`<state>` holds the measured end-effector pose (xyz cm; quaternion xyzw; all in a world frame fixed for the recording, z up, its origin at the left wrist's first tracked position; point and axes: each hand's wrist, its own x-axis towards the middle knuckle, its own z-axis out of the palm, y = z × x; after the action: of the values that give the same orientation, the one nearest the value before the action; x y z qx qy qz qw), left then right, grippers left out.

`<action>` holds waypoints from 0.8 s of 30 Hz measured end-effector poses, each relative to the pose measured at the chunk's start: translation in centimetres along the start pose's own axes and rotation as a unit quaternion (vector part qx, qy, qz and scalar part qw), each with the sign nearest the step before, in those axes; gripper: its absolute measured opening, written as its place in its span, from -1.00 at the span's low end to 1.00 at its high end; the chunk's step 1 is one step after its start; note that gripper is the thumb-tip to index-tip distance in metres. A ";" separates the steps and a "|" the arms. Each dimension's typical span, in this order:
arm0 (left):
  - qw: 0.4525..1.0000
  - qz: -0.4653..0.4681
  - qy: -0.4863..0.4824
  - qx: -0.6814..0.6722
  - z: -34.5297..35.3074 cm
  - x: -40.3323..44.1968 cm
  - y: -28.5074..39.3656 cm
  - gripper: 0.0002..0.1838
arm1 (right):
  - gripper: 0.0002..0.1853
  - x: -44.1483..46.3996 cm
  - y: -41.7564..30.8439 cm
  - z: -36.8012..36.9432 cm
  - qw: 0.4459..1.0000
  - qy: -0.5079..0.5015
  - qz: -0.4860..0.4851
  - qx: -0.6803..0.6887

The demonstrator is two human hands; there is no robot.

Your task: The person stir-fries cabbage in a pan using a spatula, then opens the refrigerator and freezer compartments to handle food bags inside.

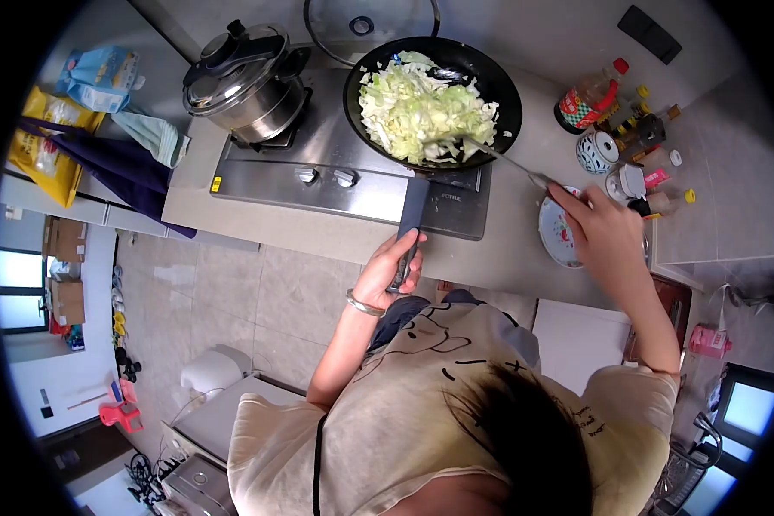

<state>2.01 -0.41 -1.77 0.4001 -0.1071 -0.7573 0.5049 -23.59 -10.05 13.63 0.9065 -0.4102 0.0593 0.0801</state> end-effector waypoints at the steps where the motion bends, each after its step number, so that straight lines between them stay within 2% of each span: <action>1: 1.000 -0.002 0.000 0.001 0.0 0.0 -0.1 -0.71 | -0.63 0.9 0.5 1.1 1.000 0.005 -0.002 -0.003; 3: 1.000 -0.002 -0.001 0.007 0.0 0.0 0.0 -0.71 | -0.64 2.4 1.2 2.5 1.000 0.017 -0.005 -0.010; 9: 1.000 0.004 -0.002 0.005 0.2 -0.1 0.1 -0.71 | -0.70 2.8 3.5 -3.8 0.998 0.031 0.046 -0.008; 12: 1.000 0.004 -0.002 0.006 0.1 -0.1 0.1 -0.71 | -0.71 4.8 4.9 -3.7 0.997 0.041 0.063 0.004; 15: 1.000 0.000 -0.016 0.001 -0.3 0.1 -0.1 -0.71 | -0.71 6.8 7.4 -0.4 0.998 0.047 0.041 0.000; 18: 1.000 0.002 -0.007 0.005 0.0 -0.1 0.0 -0.71 | -0.70 8.1 9.2 3.4 0.993 -0.040 0.094 0.062; 19: 1.000 0.003 0.000 0.009 0.1 -0.1 0.1 -0.71 | -0.69 8.2 11.6 6.8 0.996 0.009 0.031 0.087; 20: 1.000 0.000 -0.002 0.008 0.1 -0.1 0.1 -0.71 | -0.68 8.6 11.5 7.2 0.955 -0.104 0.136 0.242; 21: 1.000 -0.004 -0.004 0.006 0.1 -0.1 0.1 -0.71 | -0.67 8.8 11.3 7.4 0.867 -0.212 0.235 0.385; 24: 1.000 -0.004 -0.003 0.005 0.1 -0.1 0.1 -0.71 | -0.64 8.6 11.0 10.6 0.754 -0.246 0.260 0.551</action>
<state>2.05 -0.41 -1.56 0.4008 -0.1103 -0.7599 0.4998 -25.77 -25.52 5.81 0.6357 -0.5320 0.0688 -0.5551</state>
